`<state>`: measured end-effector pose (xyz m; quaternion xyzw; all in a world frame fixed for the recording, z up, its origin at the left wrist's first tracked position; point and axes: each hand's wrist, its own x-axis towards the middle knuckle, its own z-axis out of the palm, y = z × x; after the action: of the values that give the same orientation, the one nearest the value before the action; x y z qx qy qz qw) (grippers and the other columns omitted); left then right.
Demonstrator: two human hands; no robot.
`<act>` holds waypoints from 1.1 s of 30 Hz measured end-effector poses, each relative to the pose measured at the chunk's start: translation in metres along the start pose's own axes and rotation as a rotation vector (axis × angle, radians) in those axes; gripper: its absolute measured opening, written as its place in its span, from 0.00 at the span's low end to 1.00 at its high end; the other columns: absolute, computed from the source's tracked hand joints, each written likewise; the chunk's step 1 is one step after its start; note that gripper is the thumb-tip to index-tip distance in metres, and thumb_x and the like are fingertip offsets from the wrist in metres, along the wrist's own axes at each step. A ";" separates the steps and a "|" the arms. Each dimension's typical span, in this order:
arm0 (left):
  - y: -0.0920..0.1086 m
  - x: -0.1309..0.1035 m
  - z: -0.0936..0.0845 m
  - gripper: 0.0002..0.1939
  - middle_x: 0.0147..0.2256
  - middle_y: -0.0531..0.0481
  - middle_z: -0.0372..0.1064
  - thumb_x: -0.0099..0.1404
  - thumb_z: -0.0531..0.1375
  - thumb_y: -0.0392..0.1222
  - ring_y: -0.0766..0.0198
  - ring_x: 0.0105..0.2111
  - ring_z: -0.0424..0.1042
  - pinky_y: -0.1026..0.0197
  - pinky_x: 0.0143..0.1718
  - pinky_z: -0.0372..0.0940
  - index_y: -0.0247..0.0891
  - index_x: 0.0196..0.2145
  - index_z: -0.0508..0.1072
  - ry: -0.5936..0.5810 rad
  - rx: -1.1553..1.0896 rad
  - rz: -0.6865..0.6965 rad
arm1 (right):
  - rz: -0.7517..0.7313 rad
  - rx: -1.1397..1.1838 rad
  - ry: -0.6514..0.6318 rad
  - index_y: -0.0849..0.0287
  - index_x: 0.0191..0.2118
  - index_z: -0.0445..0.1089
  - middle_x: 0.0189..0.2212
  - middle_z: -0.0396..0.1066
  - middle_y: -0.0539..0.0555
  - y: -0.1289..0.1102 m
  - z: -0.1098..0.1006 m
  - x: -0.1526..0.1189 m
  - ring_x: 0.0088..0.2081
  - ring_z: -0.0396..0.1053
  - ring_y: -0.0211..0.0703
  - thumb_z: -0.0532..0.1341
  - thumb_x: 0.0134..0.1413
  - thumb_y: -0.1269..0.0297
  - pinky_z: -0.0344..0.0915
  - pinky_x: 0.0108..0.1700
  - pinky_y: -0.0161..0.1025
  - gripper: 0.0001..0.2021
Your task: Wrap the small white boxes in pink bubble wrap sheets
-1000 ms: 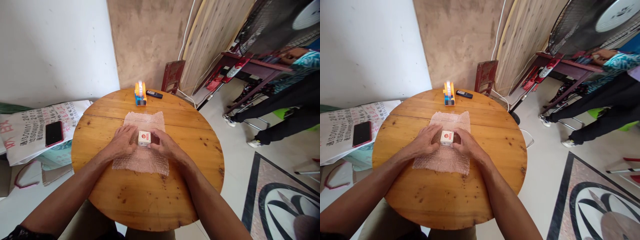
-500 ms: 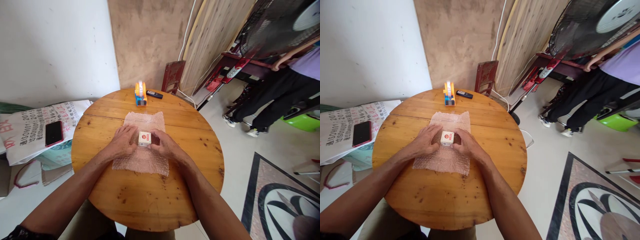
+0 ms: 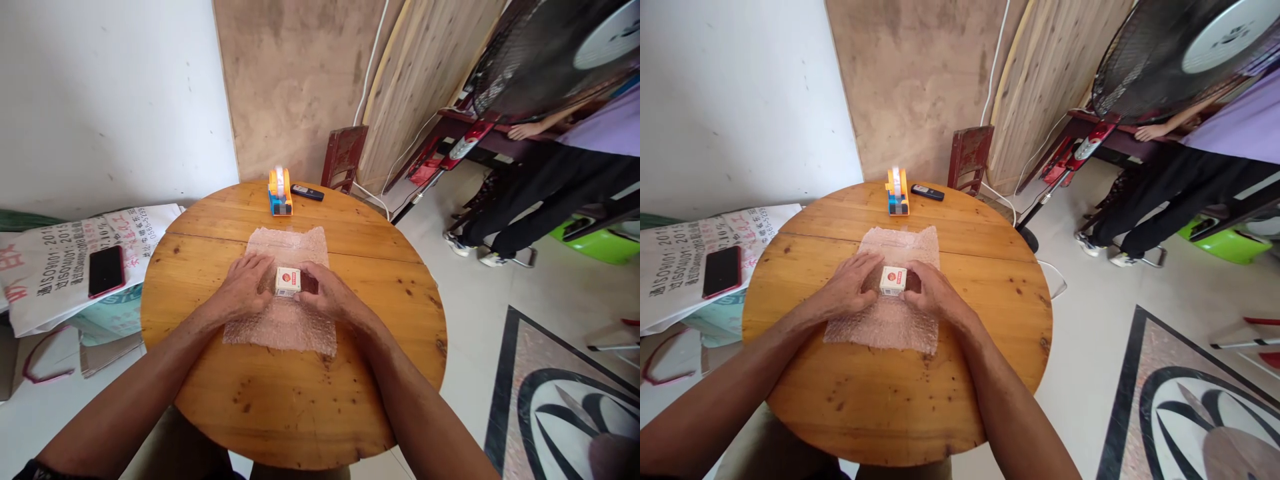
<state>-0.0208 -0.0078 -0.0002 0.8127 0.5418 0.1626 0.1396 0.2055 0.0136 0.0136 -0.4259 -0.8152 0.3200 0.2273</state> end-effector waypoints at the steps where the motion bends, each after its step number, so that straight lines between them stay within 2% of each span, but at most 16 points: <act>1: 0.000 0.000 0.000 0.37 0.64 0.34 0.58 0.54 0.56 0.38 0.41 0.65 0.53 0.41 0.64 0.50 0.29 0.63 0.59 0.003 -0.006 -0.003 | 0.000 0.008 -0.001 0.58 0.47 0.68 0.42 0.73 0.55 0.001 0.000 0.000 0.43 0.69 0.47 0.67 0.45 0.69 0.63 0.45 0.41 0.20; 6: 0.001 0.000 -0.002 0.38 0.63 0.37 0.60 0.53 0.56 0.38 0.41 0.66 0.51 0.38 0.65 0.48 0.31 0.63 0.60 0.087 -0.106 -0.002 | -0.024 0.062 0.023 0.57 0.52 0.66 0.46 0.72 0.57 0.005 0.004 -0.001 0.47 0.69 0.48 0.66 0.46 0.69 0.63 0.49 0.45 0.24; 10: 0.004 -0.001 -0.004 0.39 0.64 0.40 0.58 0.53 0.56 0.37 0.46 0.67 0.50 0.40 0.66 0.49 0.36 0.64 0.58 0.128 -0.274 0.112 | -0.053 0.058 0.024 0.57 0.53 0.66 0.47 0.72 0.56 0.006 0.006 -0.001 0.47 0.69 0.49 0.66 0.46 0.69 0.63 0.50 0.46 0.25; 12: 0.005 -0.002 -0.003 0.38 0.64 0.38 0.58 0.54 0.57 0.38 0.46 0.66 0.53 0.41 0.65 0.51 0.35 0.63 0.59 0.134 -0.320 0.160 | -0.059 0.063 0.004 0.56 0.54 0.66 0.47 0.72 0.57 0.005 0.004 -0.001 0.47 0.69 0.49 0.66 0.47 0.69 0.64 0.51 0.47 0.25; 15: 0.008 -0.001 -0.001 0.34 0.58 0.37 0.65 0.54 0.58 0.37 0.48 0.59 0.63 0.44 0.61 0.58 0.34 0.60 0.63 0.161 -0.352 0.188 | -0.053 0.057 0.027 0.56 0.55 0.65 0.51 0.70 0.59 -0.001 -0.005 -0.004 0.50 0.69 0.51 0.67 0.46 0.67 0.63 0.53 0.49 0.27; 18: 0.009 0.001 0.000 0.29 0.52 0.40 0.71 0.55 0.57 0.36 0.52 0.53 0.68 0.47 0.56 0.63 0.35 0.56 0.68 0.159 -0.364 0.215 | -0.061 0.028 0.124 0.56 0.47 0.69 0.46 0.73 0.57 -0.018 -0.023 -0.013 0.47 0.70 0.50 0.66 0.48 0.65 0.64 0.51 0.47 0.18; 19: 0.009 0.002 0.000 0.28 0.51 0.41 0.72 0.55 0.57 0.36 0.52 0.53 0.68 0.48 0.56 0.63 0.36 0.55 0.69 0.156 -0.362 0.223 | -0.077 0.029 0.107 0.56 0.42 0.71 0.41 0.74 0.54 -0.025 -0.030 -0.017 0.44 0.70 0.47 0.65 0.50 0.65 0.65 0.49 0.45 0.12; 21: 0.008 0.002 0.000 0.28 0.51 0.42 0.72 0.54 0.57 0.36 0.52 0.53 0.68 0.47 0.57 0.63 0.37 0.54 0.70 0.151 -0.354 0.229 | -0.105 0.084 -0.087 0.55 0.36 0.71 0.35 0.74 0.50 -0.041 -0.037 -0.026 0.38 0.71 0.43 0.63 0.53 0.64 0.66 0.43 0.41 0.03; 23: 0.008 0.002 0.000 0.28 0.52 0.42 0.72 0.54 0.57 0.36 0.51 0.54 0.68 0.46 0.58 0.62 0.37 0.55 0.70 0.153 -0.343 0.218 | -0.129 0.054 -0.305 0.53 0.35 0.72 0.33 0.74 0.49 -0.053 -0.036 -0.034 0.35 0.71 0.42 0.66 0.51 0.63 0.65 0.38 0.38 0.05; 24: 0.007 0.002 -0.001 0.29 0.52 0.43 0.71 0.54 0.57 0.36 0.51 0.55 0.67 0.46 0.59 0.61 0.38 0.55 0.70 0.151 -0.337 0.211 | -0.150 -0.023 -0.360 0.53 0.35 0.72 0.33 0.73 0.49 -0.057 -0.032 -0.038 0.34 0.70 0.42 0.67 0.48 0.63 0.65 0.37 0.39 0.06; 26: 0.007 0.002 -0.002 0.29 0.53 0.44 0.71 0.55 0.57 0.35 0.51 0.56 0.67 0.45 0.59 0.60 0.39 0.55 0.70 0.146 -0.325 0.202 | -0.196 -0.239 -0.355 0.54 0.33 0.71 0.34 0.72 0.52 -0.061 -0.019 -0.044 0.34 0.68 0.45 0.69 0.44 0.64 0.63 0.36 0.41 0.08; 29: 0.006 0.003 -0.002 0.29 0.52 0.44 0.72 0.55 0.57 0.35 0.51 0.55 0.67 0.45 0.59 0.60 0.40 0.55 0.70 0.132 -0.320 0.203 | -0.250 -0.512 -0.305 0.57 0.31 0.71 0.32 0.72 0.57 -0.061 0.000 -0.047 0.34 0.67 0.48 0.65 0.47 0.67 0.61 0.39 0.46 0.04; 30: 0.006 0.003 -0.002 0.28 0.52 0.44 0.72 0.55 0.57 0.35 0.51 0.55 0.67 0.46 0.59 0.61 0.40 0.55 0.71 0.129 -0.321 0.204 | -0.265 -0.566 -0.308 0.58 0.30 0.70 0.32 0.72 0.57 -0.060 0.003 -0.046 0.34 0.66 0.48 0.63 0.48 0.69 0.60 0.39 0.46 0.01; 33: 0.007 0.003 -0.002 0.28 0.52 0.43 0.71 0.55 0.57 0.35 0.51 0.55 0.67 0.46 0.59 0.61 0.39 0.55 0.71 0.136 -0.330 0.198 | -0.282 -0.624 -0.341 0.58 0.28 0.70 0.30 0.72 0.56 -0.061 0.002 -0.042 0.33 0.66 0.46 0.58 0.51 0.75 0.57 0.39 0.45 0.07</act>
<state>-0.0145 -0.0079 0.0051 0.8153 0.4333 0.3168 0.2172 0.1933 -0.0491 0.0514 -0.2990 -0.9501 0.0882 -0.0106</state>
